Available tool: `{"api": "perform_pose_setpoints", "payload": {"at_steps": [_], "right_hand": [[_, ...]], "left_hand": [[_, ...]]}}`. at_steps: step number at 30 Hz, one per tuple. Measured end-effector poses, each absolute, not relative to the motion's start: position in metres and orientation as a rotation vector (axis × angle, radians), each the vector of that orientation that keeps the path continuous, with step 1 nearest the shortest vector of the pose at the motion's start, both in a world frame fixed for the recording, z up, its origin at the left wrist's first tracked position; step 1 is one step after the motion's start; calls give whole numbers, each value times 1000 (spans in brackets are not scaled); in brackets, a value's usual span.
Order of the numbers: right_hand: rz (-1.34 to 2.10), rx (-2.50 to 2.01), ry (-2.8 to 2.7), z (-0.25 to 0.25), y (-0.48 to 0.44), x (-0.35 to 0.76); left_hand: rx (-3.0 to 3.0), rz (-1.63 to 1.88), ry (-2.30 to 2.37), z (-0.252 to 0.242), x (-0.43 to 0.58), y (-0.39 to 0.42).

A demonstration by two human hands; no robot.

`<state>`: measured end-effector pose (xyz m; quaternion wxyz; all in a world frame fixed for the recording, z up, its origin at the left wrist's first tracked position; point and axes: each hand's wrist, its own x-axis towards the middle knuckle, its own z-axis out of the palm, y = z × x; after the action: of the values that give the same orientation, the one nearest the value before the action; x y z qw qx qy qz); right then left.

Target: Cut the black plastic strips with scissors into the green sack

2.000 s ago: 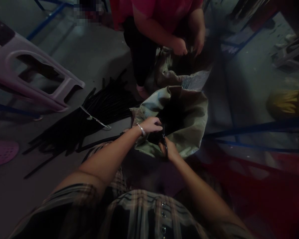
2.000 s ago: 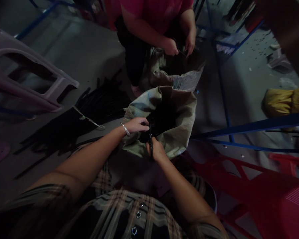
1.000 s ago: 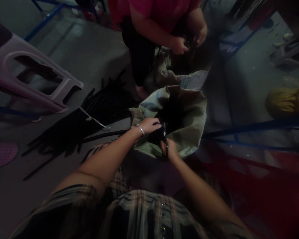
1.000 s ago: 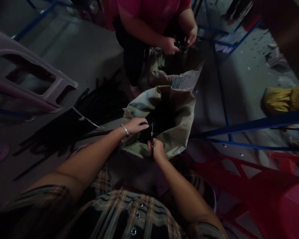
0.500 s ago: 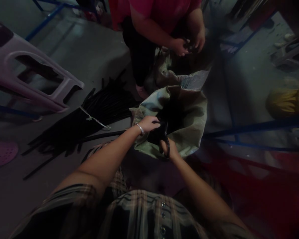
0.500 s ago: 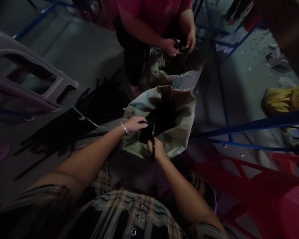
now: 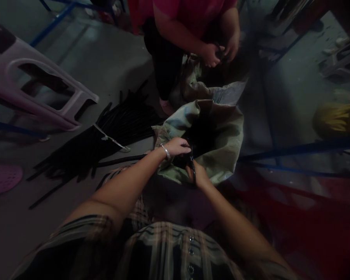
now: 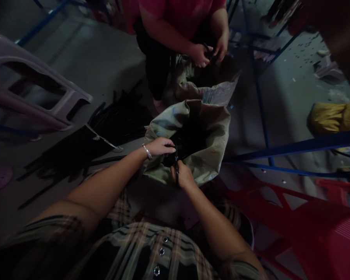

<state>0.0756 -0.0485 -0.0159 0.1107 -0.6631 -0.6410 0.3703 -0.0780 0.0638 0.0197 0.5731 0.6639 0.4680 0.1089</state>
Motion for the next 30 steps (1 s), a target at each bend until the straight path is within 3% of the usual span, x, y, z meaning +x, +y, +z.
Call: {"api": "perform_pose_setpoints", "payload": {"at_steps": [14, 30], "right_hand": [[1043, -1846, -1633, -14, -50, 76], [1202, -1866, -1704, -21, -48, 77]], "left_hand": [[1808, 261, 1167, 24, -82, 66], [1497, 302, 1174, 22, -80, 67]]}}
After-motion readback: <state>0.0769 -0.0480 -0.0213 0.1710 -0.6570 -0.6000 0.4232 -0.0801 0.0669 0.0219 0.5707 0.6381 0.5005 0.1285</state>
